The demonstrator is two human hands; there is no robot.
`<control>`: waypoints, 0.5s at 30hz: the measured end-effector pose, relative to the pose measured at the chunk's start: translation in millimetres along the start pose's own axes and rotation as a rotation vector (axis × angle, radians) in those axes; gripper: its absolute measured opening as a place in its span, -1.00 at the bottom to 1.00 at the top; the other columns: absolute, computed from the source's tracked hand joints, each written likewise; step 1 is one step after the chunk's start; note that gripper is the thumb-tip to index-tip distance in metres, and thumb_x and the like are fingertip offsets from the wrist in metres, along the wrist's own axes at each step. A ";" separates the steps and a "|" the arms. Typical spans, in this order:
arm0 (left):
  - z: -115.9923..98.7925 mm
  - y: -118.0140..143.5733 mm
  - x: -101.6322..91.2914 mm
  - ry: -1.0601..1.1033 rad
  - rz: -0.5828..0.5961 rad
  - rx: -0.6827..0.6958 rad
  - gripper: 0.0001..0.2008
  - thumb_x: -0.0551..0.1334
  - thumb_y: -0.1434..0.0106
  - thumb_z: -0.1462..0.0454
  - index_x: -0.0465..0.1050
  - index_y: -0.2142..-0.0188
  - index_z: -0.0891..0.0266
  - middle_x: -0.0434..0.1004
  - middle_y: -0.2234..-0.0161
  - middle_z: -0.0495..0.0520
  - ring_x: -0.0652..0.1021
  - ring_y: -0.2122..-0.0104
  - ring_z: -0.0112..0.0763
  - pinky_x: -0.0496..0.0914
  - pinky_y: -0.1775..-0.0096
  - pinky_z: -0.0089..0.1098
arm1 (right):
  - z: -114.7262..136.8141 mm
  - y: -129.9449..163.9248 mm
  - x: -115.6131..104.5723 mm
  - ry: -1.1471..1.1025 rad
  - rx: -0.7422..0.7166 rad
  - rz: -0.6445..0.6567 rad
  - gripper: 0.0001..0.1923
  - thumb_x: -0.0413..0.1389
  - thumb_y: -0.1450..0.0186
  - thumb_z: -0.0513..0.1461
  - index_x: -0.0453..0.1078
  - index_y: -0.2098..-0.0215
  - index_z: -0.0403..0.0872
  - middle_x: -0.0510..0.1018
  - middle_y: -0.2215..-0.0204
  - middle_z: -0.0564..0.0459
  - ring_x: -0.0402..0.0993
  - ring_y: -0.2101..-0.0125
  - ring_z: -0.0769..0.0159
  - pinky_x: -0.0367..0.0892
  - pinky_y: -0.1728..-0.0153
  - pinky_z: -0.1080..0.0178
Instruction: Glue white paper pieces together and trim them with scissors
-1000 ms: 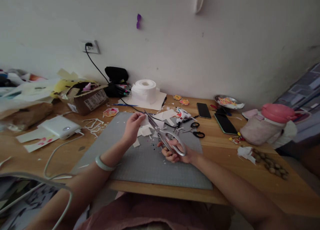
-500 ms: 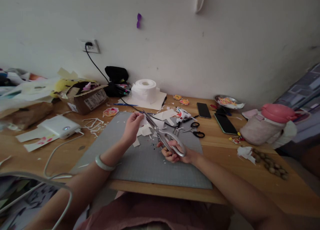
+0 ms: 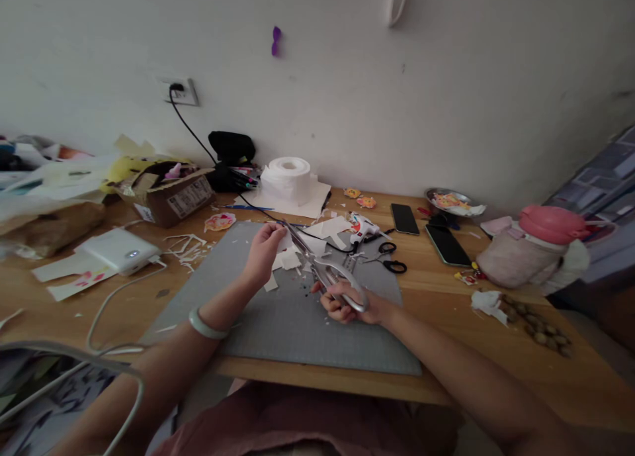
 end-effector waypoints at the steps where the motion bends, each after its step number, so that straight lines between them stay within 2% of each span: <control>1: 0.0 0.0 0.2 0.001 0.002 0.000 -0.82 0.24 0.10 0.20 0.26 0.54 0.20 0.27 0.59 -0.12 0.30 0.60 -0.53 0.22 0.55 -0.50 | -0.1 0.0 -0.3 0.004 0.001 -0.004 -0.73 0.07 -0.17 -0.13 0.23 0.21 -0.08 0.09 0.64 0.30 -0.18 0.73 0.62 -0.28 0.71 0.45; 10: 1.5 -0.2 6.4 0.047 0.094 -0.016 -0.77 0.32 0.12 0.18 0.32 0.54 0.24 0.30 0.62 -0.10 0.29 0.63 -0.56 0.18 0.59 -0.51 | -1.3 -1.5 -1.9 0.002 0.001 -0.003 -0.76 0.05 -0.18 -0.13 0.22 0.22 -0.07 0.09 0.65 0.31 -0.18 0.74 0.62 -0.30 0.70 0.45; 15: 1.6 0.1 6.7 0.137 0.090 -0.019 -0.76 0.34 0.17 0.24 0.31 0.53 0.24 0.32 0.60 -0.11 0.32 0.62 -0.58 0.20 0.56 -0.52 | -0.1 -0.7 -1.0 -0.007 -0.012 -0.003 -0.76 0.05 -0.17 -0.14 0.21 0.23 -0.07 0.12 0.64 0.30 -0.16 0.74 0.62 -0.29 0.70 0.45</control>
Point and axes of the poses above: each hand's wrist, its own y-axis away from the middle knuckle, its own x-axis out of the palm, z = x × y, the point moved 7 cm from there along -y, towards the middle knuckle
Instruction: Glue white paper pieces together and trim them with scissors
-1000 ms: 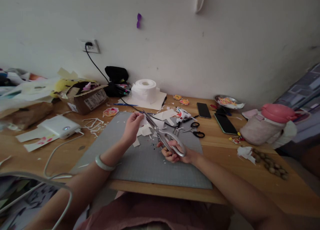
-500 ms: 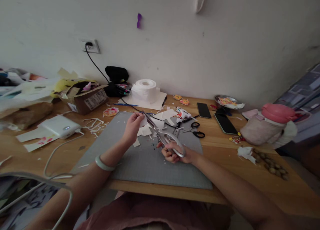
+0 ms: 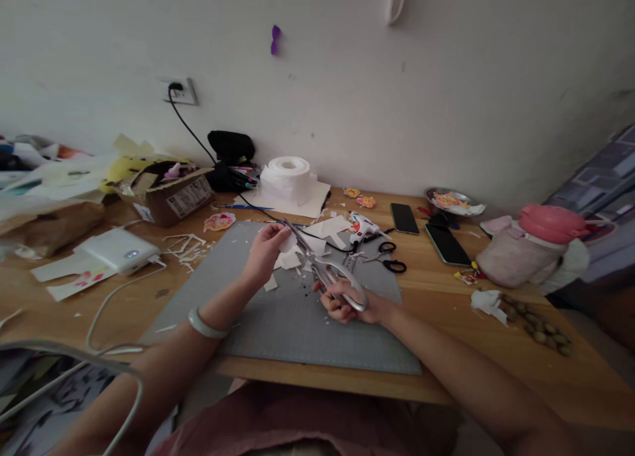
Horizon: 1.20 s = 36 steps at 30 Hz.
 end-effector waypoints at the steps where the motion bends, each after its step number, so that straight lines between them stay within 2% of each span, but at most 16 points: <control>1: -0.2 0.1 -0.4 0.013 -0.008 -0.002 -0.76 0.33 0.17 0.24 0.31 0.52 0.23 0.32 0.59 -0.12 0.33 0.61 -0.57 0.22 0.55 -0.51 | 0.4 0.2 0.4 -0.002 -0.004 0.003 -0.76 0.05 -0.16 -0.14 0.21 0.24 -0.07 0.12 0.64 0.30 -0.16 0.74 0.61 -0.28 0.70 0.45; 5: -0.3 0.1 -2.7 0.036 -0.043 -0.019 -0.76 0.31 0.17 0.25 0.30 0.49 0.22 0.33 0.55 -0.12 0.37 0.57 -0.54 0.31 0.50 -0.48 | 0.5 0.7 1.0 0.004 -0.001 0.008 -0.76 0.06 -0.17 -0.14 0.21 0.23 -0.06 0.12 0.64 0.30 -0.17 0.74 0.61 -0.29 0.70 0.44; 10: -0.6 0.2 -3.1 0.042 -0.047 -0.026 -0.77 0.30 0.14 0.22 0.31 0.49 0.22 0.34 0.54 -0.10 0.37 0.56 -0.53 0.30 0.53 -0.50 | 0.5 0.4 0.8 0.004 -0.004 0.006 -0.71 0.08 -0.15 -0.11 0.20 0.23 -0.07 0.12 0.64 0.31 -0.15 0.74 0.63 -0.29 0.71 0.44; 17: 8.6 3.7 4.0 -0.072 0.086 -0.156 -0.70 0.25 0.02 0.06 0.30 0.56 0.25 0.31 0.66 -0.07 0.30 0.70 -0.56 0.19 0.64 -0.47 | 0.4 0.1 1.6 0.003 -0.003 0.009 -0.70 0.10 -0.14 -0.10 0.20 0.23 -0.07 0.12 0.65 0.31 -0.15 0.74 0.63 -0.31 0.71 0.44; 24: 6.5 3.4 3.3 -0.059 0.100 -0.133 -0.74 0.32 0.12 0.15 0.31 0.58 0.26 0.27 0.68 -0.12 0.29 0.70 -0.58 0.19 0.61 -0.49 | 1.2 0.8 1.4 -0.004 -0.012 0.008 -0.74 0.08 -0.16 -0.13 0.20 0.24 -0.06 0.12 0.64 0.31 -0.16 0.74 0.62 -0.29 0.70 0.43; 36: 3.5 4.2 2.3 -0.071 0.080 -0.112 -0.78 0.28 0.04 0.17 0.30 0.54 0.24 0.27 0.64 -0.13 0.29 0.66 -0.57 0.20 0.57 -0.49 | -0.7 0.1 0.0 -0.014 -0.012 0.018 -0.74 0.07 -0.15 -0.13 0.18 0.24 -0.06 0.12 0.65 0.30 -0.15 0.74 0.61 -0.28 0.72 0.46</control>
Point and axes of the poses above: each hand's wrist, its own y-axis away from the middle knuckle, its own x-axis out of the palm, z = x × y, the point moved 7 cm from there along -y, towards the middle knuckle
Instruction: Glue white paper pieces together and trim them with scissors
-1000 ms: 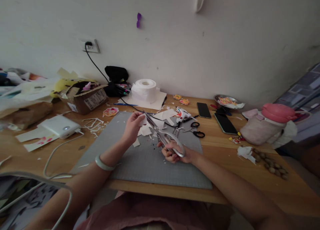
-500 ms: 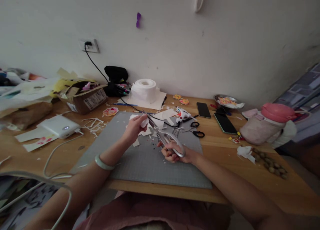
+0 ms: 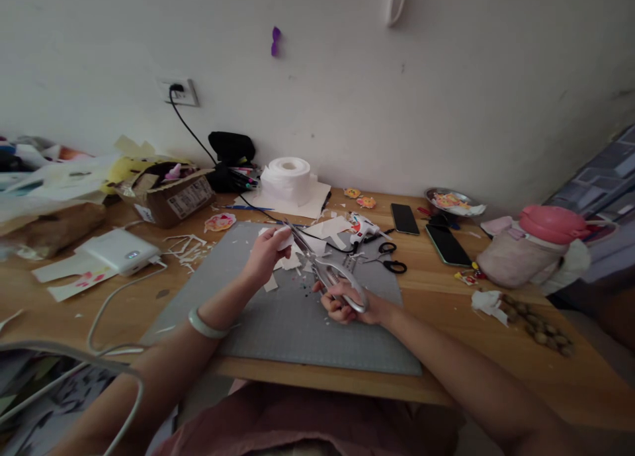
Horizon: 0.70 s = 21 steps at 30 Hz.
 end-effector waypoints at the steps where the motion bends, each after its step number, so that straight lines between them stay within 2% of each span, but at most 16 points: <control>1: 0.0 -0.3 0.1 0.003 0.001 0.004 -0.78 0.28 0.04 0.17 0.31 0.53 0.24 0.28 0.63 -0.12 0.30 0.66 -0.57 0.21 0.57 -0.49 | 0.3 0.2 0.6 -0.005 -0.001 0.003 -0.73 0.08 -0.15 -0.12 0.18 0.24 -0.06 0.12 0.65 0.30 -0.15 0.74 0.61 -0.28 0.72 0.46; 9: -2.4 0.0 1.4 0.053 0.027 0.023 -0.76 0.33 0.09 0.20 0.31 0.54 0.26 0.27 0.63 -0.14 0.30 0.65 -0.61 0.20 0.57 -0.52 | -1.0 1.3 1.9 0.006 0.004 0.016 -0.58 0.15 -0.06 -0.01 0.20 0.23 -0.07 0.13 0.66 0.31 -0.15 0.74 0.61 -0.28 0.74 0.44; 14: -2.2 -0.5 1.8 0.060 0.037 0.028 -0.76 0.34 0.11 0.20 0.32 0.53 0.27 0.28 0.62 -0.14 0.29 0.65 -0.62 0.20 0.56 -0.52 | 1.6 2.5 3.9 0.002 -0.016 0.023 -0.56 0.14 -0.09 0.04 0.20 0.23 -0.07 0.13 0.65 0.30 -0.15 0.74 0.62 -0.29 0.73 0.43; 21: -1.2 -0.6 2.5 0.049 0.027 0.023 -0.74 0.35 0.13 0.20 0.32 0.53 0.27 0.28 0.62 -0.13 0.28 0.65 -0.61 0.20 0.57 -0.51 | 1.3 2.9 3.8 0.004 -0.009 0.007 -0.63 0.16 -0.09 -0.09 0.18 0.22 -0.05 0.12 0.64 0.32 -0.15 0.73 0.63 -0.32 0.70 0.44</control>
Point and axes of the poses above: each hand's wrist, its own y-axis away from the middle knuckle, its own x-axis out of the palm, z = x × y, the point moved 7 cm from there along -y, towards the middle knuckle
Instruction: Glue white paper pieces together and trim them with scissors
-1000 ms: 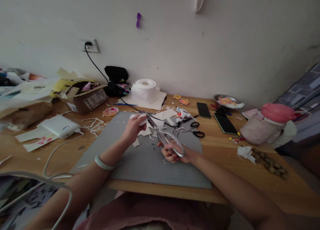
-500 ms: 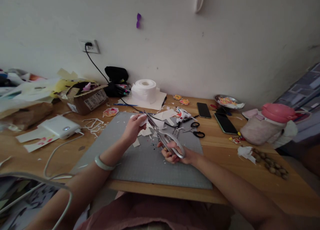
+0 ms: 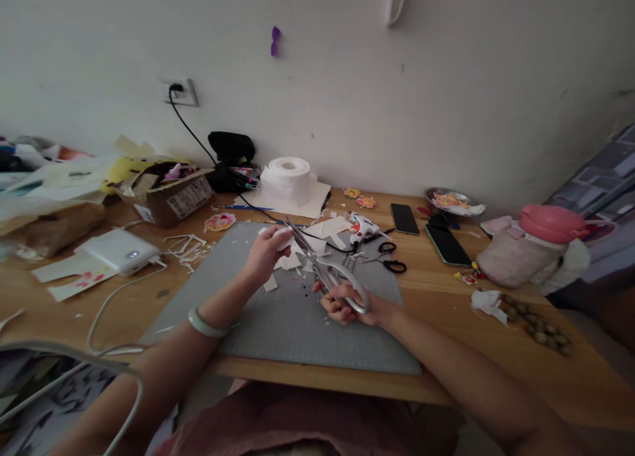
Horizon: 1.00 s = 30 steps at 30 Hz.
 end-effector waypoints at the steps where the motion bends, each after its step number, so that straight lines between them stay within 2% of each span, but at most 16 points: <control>1: 0.2 -0.1 -0.4 -0.002 -0.007 0.000 -0.74 0.34 0.13 0.19 0.32 0.53 0.27 0.28 0.61 -0.13 0.29 0.65 -0.60 0.20 0.57 -0.51 | 0.0 0.1 -0.2 0.002 0.000 -0.006 -0.65 0.16 -0.10 -0.10 0.18 0.22 -0.05 0.11 0.64 0.32 -0.15 0.73 0.63 -0.32 0.70 0.44; 14: -6.7 3.4 -0.7 -0.051 -0.038 0.024 -0.89 0.23 0.05 0.23 0.33 0.57 0.21 0.28 0.61 -0.07 0.30 0.63 -0.51 0.25 0.55 -0.45 | -0.3 -0.9 -1.1 0.010 0.013 -0.021 -0.71 0.11 -0.11 -0.15 0.20 0.23 -0.06 0.10 0.65 0.32 -0.17 0.73 0.63 -0.31 0.70 0.44; 20: -6.4 3.6 -2.9 -0.048 -0.068 0.025 -0.86 0.25 0.05 0.21 0.33 0.56 0.22 0.29 0.59 -0.07 0.31 0.60 -0.50 0.25 0.55 -0.46 | -0.5 -1.3 -2.3 0.014 0.009 -0.015 -0.69 0.12 -0.11 -0.14 0.20 0.21 -0.06 0.11 0.64 0.32 -0.15 0.73 0.63 -0.29 0.70 0.45; 30: -7.5 2.4 -3.7 -0.059 -0.052 0.041 -0.85 0.28 0.08 0.22 0.35 0.56 0.22 0.30 0.58 -0.07 0.29 0.59 -0.52 0.23 0.55 -0.48 | -0.7 -0.5 -1.0 0.021 0.006 -0.016 -0.70 0.12 -0.12 -0.15 0.20 0.21 -0.06 0.11 0.64 0.32 -0.16 0.73 0.64 -0.30 0.70 0.44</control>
Point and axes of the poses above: each hand's wrist, its own y-axis away from the middle knuckle, its own x-axis out of the palm, z = x × y, the point moved 7 cm from there along -y, towards the middle knuckle
